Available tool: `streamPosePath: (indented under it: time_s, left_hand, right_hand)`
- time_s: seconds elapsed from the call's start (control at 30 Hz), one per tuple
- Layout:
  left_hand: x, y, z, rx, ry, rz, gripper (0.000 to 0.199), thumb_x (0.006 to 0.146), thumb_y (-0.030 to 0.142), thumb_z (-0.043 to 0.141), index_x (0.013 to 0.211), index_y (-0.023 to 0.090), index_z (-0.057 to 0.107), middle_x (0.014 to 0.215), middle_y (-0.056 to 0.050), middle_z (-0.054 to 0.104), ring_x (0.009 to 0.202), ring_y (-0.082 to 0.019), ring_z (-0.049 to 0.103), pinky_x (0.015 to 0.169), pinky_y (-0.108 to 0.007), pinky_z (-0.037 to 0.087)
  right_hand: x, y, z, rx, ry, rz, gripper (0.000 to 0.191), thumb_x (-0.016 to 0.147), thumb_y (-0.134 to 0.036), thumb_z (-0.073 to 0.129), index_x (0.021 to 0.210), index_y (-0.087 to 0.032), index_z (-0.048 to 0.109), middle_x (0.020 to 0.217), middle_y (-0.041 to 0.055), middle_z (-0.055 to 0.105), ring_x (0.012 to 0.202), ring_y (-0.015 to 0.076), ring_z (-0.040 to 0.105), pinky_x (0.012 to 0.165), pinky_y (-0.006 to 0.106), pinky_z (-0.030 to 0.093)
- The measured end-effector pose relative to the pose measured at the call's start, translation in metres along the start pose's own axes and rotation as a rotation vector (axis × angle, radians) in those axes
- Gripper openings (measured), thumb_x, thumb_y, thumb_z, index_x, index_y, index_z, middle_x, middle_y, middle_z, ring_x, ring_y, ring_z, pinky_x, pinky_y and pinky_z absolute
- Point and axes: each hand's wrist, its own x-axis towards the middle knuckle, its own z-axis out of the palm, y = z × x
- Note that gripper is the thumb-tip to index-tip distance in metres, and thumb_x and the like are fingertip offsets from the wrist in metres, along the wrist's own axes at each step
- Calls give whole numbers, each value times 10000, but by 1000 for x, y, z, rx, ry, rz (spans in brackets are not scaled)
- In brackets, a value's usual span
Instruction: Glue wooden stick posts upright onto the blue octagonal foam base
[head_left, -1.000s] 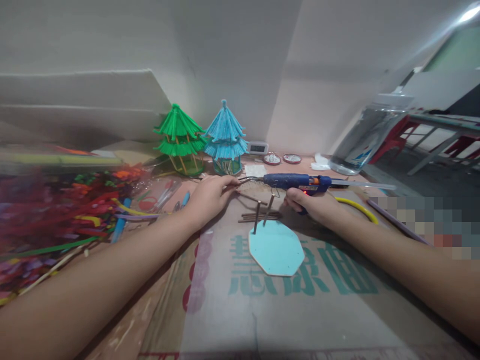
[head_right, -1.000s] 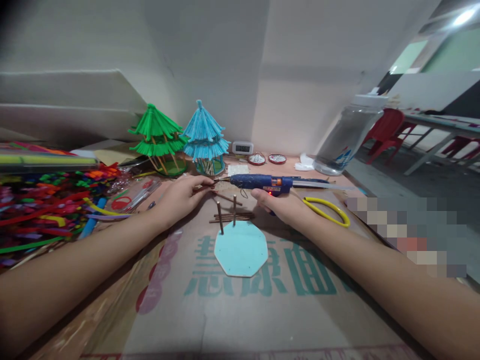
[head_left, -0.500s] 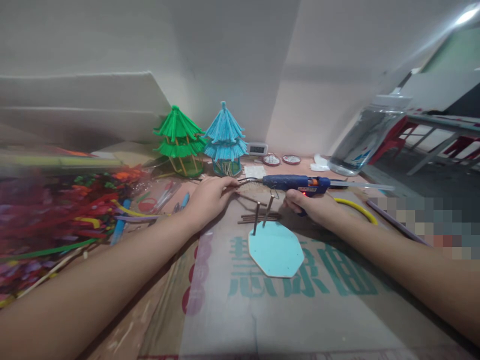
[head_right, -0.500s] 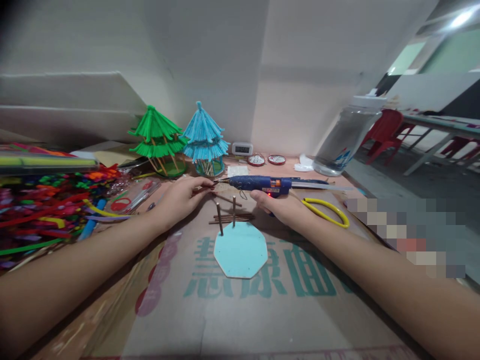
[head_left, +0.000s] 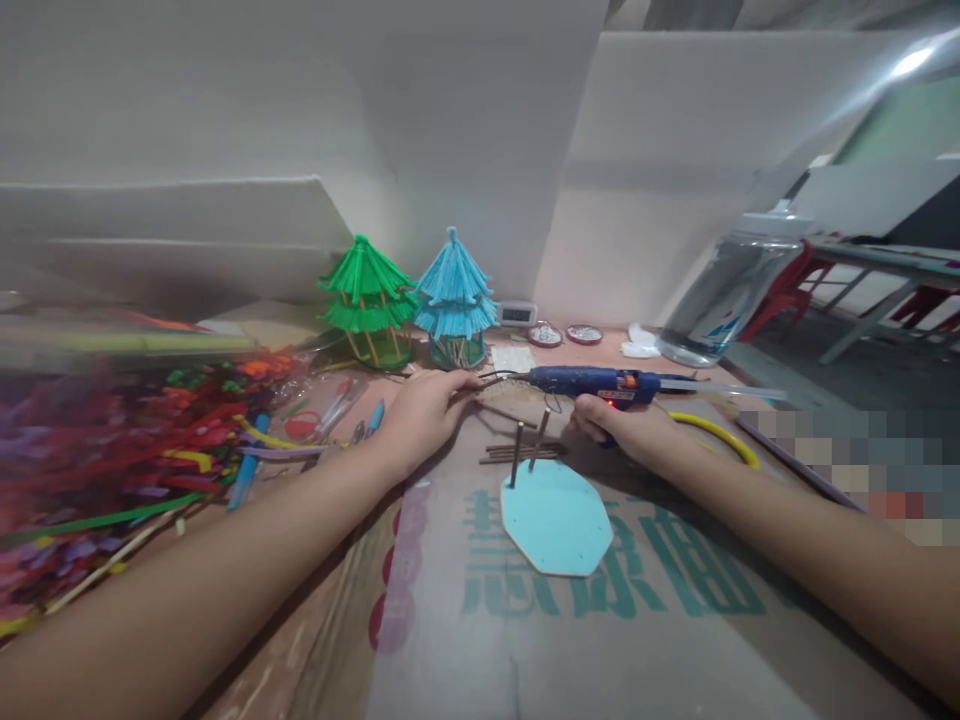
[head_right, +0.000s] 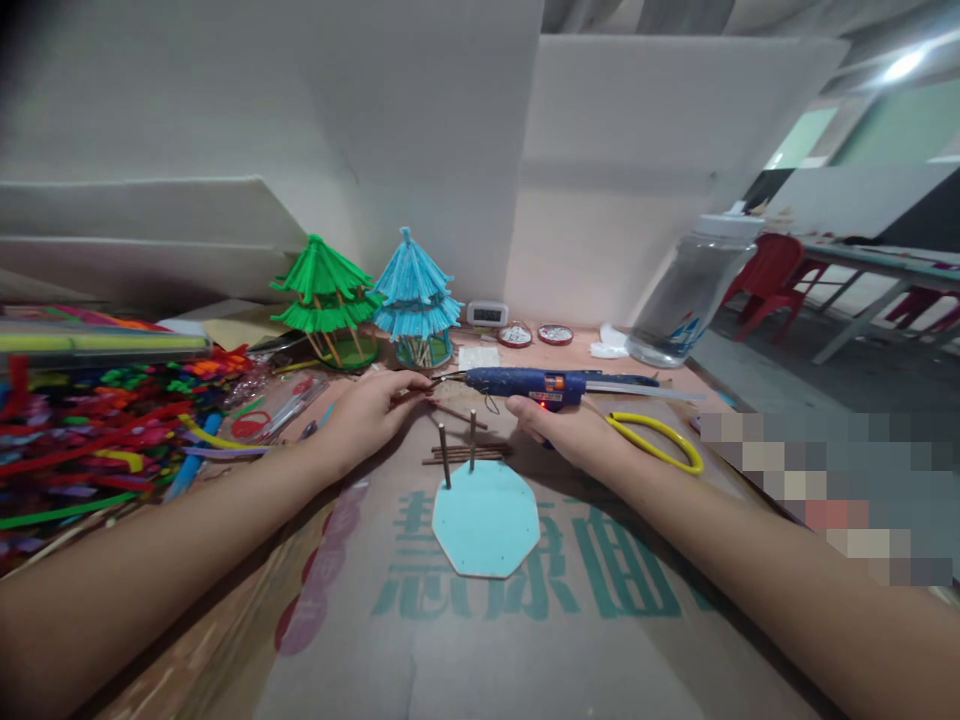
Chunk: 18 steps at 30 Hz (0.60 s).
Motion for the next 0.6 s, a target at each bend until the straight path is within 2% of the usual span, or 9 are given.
streamPosePath:
  time_s: [0.2,0.33,0.47,0.6]
  left_hand:
    - [0,-1,4,-5,4,-6,193,947,272,596,1078,222,729,1081,-46,771,1022,-249,691,902,-348,509]
    - [0,-3,5,1,17,-30,209,949,258,584,1104,222,720,1099,-45,769,1026,-246,693,926,-348,506]
    - [2,-6,5,-5,13,-64,220,947,249,570,1108,217,717,1087,-49,771,996,-245,704,914,-344,515]
    - [4,-7,8,-31,4,-81,222,951,265,558,1096,211,717,1104,-56,766,1023,-263,693,912,-362,514]
  right_hand:
    - [-2,-6,-1,-68,-48,32,591,858,-687,431,480,-233,421,541,27,545,584,182,555,606,317,426]
    - [0,-11,-4,-53,-112,32,547,853,-646,475,532,-218,594,591,51,636,599,199,592,598,325,438]
    - [5,-20,-19,142,-28,-32,463,878,-602,548,740,-206,743,752,72,730,678,212,650,673,336,497]
    - [16,-30,-38,395,96,0,399,856,-584,637,844,-206,762,886,79,759,779,219,697,768,349,550]
